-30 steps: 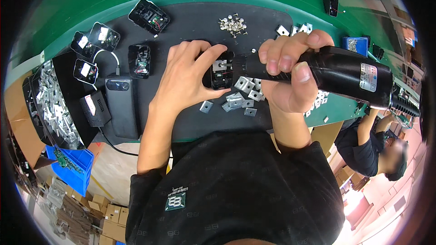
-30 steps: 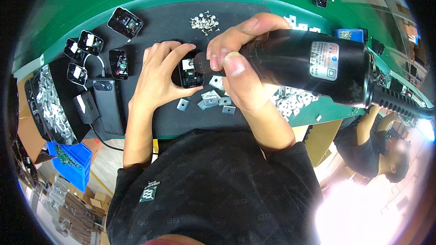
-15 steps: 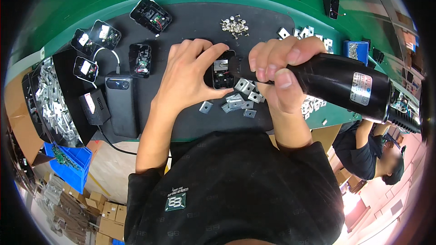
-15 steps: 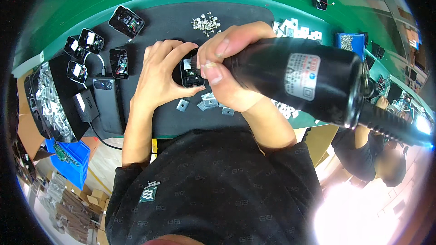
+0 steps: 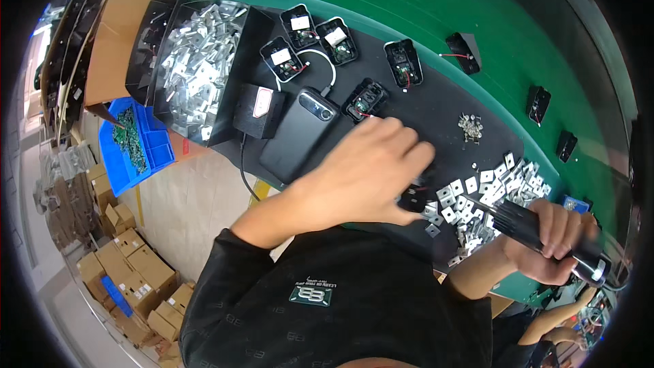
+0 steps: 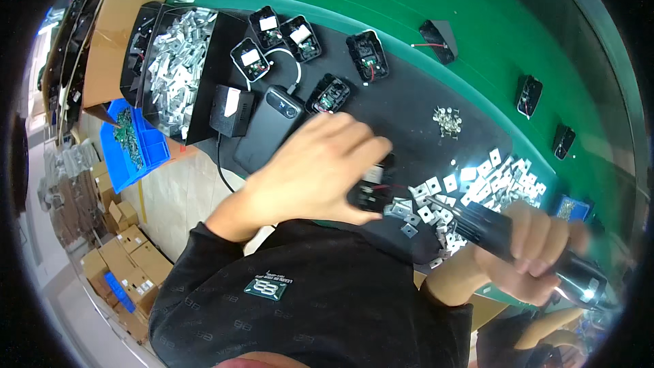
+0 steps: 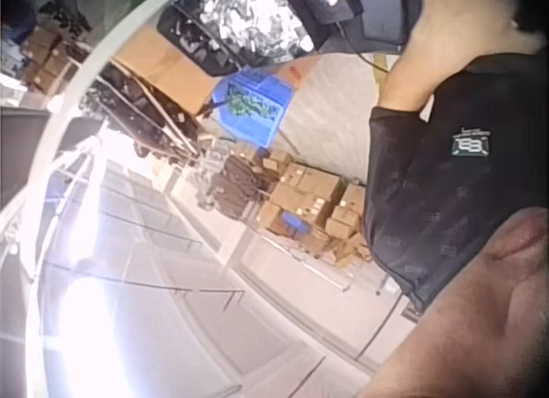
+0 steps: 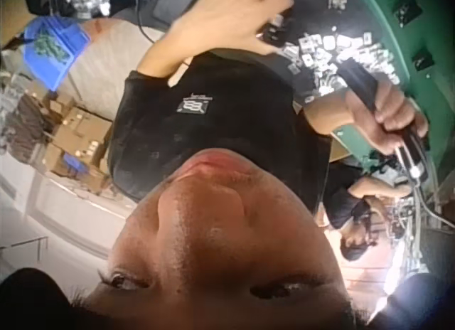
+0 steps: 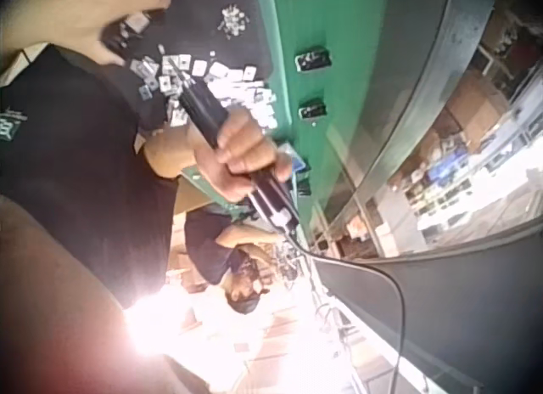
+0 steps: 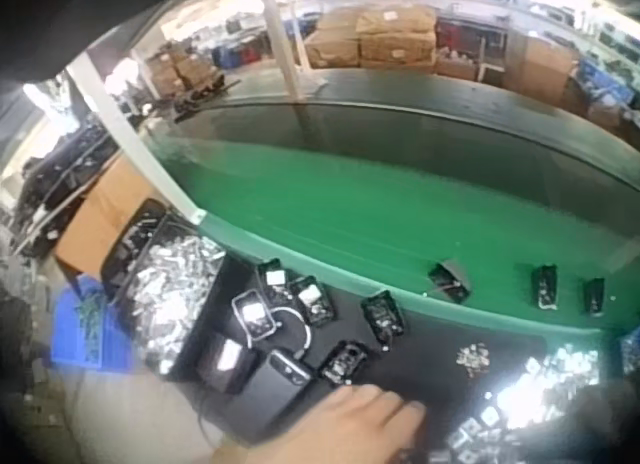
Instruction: The person uses a soldering iron to attach small metal brackets to the terminals of small black electronic devices. They repeatedly pick up a bracket, position it on the device, and apply the soldering iron to secure it. Completed devices are placed to the side on the green workbench.
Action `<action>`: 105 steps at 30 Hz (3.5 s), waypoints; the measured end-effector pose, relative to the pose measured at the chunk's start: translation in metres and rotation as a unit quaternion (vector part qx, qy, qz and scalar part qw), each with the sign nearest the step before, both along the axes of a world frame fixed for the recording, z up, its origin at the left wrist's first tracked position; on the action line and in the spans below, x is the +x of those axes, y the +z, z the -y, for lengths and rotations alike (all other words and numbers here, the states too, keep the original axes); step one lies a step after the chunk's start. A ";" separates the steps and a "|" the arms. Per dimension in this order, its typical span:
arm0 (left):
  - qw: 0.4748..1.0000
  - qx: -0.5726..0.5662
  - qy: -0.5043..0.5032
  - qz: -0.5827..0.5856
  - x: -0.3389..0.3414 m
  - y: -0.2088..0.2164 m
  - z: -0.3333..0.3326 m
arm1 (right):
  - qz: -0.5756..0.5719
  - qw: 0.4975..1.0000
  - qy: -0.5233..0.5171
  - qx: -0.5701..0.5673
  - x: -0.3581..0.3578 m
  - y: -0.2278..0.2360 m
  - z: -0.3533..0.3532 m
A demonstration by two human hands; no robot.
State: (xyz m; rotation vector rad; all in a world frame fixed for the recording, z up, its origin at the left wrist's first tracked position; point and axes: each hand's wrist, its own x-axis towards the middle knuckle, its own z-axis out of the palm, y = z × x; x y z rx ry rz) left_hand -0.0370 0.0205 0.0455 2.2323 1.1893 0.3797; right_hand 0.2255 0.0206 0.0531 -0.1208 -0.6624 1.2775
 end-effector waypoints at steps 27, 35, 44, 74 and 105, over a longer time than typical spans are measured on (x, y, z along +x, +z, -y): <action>0.942 0.219 0.130 -0.217 0.010 -0.018 -0.115 | 0.226 0.950 -0.195 -0.086 0.013 -0.039 0.011; 0.940 0.138 0.074 -0.302 0.073 -0.071 -0.162 | 0.293 0.897 -0.312 -0.107 0.031 -0.048 0.030; 0.974 0.189 0.015 -0.126 0.079 -0.047 -0.119 | 0.272 0.906 -0.295 -0.132 0.024 -0.065 0.012; 0.996 -0.071 0.060 -0.011 0.033 -0.064 0.067 | 0.206 0.959 -0.181 -0.074 0.028 -0.043 0.016; 0.997 0.074 0.002 0.019 0.048 -0.059 -0.025 | 0.213 0.957 -0.175 -0.091 0.021 -0.036 0.024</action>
